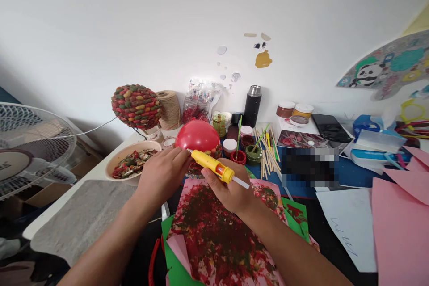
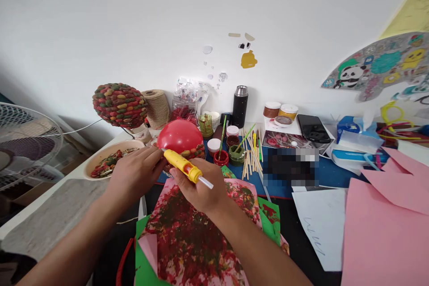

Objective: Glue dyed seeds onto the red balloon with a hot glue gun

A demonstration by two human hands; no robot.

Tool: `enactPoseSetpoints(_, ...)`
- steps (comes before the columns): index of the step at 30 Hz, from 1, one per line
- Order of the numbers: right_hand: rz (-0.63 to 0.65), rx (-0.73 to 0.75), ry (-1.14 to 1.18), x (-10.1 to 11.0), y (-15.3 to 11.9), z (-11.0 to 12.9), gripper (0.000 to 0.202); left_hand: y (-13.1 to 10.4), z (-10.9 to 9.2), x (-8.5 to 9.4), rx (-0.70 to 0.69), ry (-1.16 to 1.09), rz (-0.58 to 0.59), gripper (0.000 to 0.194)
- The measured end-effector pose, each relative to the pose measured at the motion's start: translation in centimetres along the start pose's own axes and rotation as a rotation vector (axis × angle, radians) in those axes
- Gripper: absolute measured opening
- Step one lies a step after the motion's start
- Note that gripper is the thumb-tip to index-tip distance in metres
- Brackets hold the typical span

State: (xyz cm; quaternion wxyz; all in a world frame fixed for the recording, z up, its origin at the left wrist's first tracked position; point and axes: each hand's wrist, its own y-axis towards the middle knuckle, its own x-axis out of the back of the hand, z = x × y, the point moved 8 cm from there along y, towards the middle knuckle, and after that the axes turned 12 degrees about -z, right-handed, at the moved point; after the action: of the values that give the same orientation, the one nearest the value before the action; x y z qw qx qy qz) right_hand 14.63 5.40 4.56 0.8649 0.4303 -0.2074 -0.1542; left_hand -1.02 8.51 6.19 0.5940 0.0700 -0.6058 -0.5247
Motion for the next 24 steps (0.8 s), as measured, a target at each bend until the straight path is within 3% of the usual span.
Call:
enactPoseSetpoints(6,-0.006,-0.001,0.005,0.0,0.1,-0.1,0.052,0.1,0.7,-0.5,0.075,-0.014,0.003,0.029)
enactPoseSetpoints(13,0.034,-0.109,0.046,-0.2,-0.2,-0.9,0.049,-0.3,1.7,-1.3,0.215,-0.092,0.043,0.018)
enactPoseSetpoints(24,0.019,-0.096,0.059,-0.1,-0.1,-0.8,0.046,-0.4,1.1,-1.1,0.160,-0.267,0.023,0.018)
